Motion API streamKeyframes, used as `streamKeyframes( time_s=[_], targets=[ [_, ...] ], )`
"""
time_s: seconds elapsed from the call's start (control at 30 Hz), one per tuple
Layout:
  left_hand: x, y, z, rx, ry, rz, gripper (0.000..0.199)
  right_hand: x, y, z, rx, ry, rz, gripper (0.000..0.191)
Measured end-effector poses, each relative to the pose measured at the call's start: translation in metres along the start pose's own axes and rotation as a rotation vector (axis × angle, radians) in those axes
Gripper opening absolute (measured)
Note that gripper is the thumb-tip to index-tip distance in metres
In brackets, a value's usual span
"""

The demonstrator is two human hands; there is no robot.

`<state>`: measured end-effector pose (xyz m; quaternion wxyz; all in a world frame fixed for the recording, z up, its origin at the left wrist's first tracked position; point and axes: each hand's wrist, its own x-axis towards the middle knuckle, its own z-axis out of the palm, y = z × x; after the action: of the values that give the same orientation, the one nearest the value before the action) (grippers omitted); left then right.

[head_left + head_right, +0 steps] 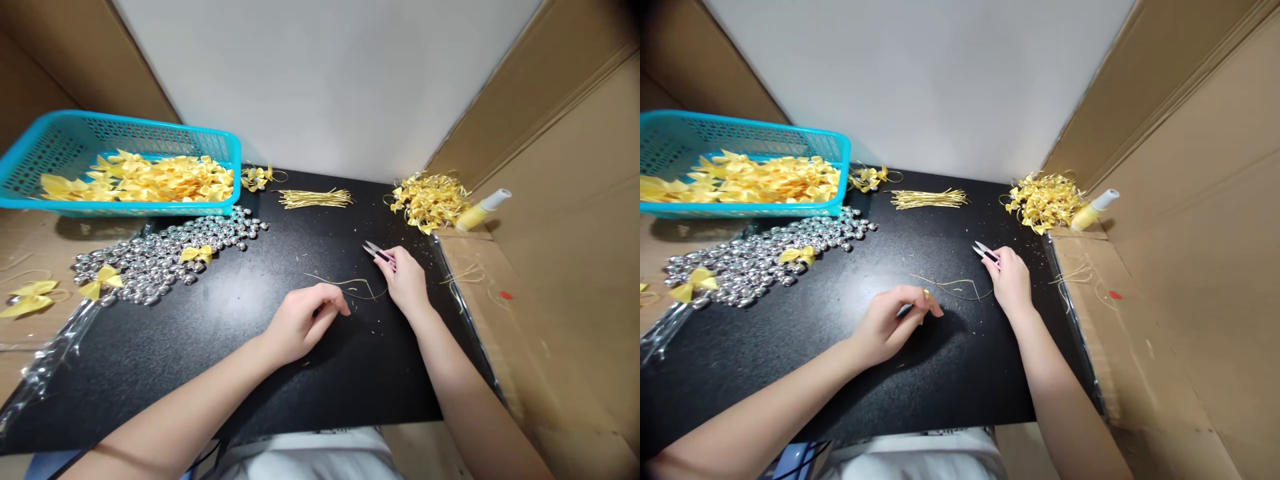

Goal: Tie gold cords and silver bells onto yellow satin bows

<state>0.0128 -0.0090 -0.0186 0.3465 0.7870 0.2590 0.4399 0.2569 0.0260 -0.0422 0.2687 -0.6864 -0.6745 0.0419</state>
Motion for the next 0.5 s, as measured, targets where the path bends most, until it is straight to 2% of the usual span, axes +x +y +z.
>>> streamKeyframes(
  time_s=[0.13,0.37,0.5],
  targets=[
    [0.000,0.001,0.000,-0.036,0.003,-0.033,0.015,0.001,0.001,0.003,-0.081,0.010,-0.036,0.021],
    [0.003,0.004,0.000,-0.073,-0.018,-0.146,0.009,0.003,0.004,0.005,-0.103,-0.077,0.012,0.019],
    [0.007,0.008,-0.001,-0.106,-0.100,-0.279,0.007,-0.002,-0.008,-0.010,0.110,0.088,-0.048,0.022]
  ],
)
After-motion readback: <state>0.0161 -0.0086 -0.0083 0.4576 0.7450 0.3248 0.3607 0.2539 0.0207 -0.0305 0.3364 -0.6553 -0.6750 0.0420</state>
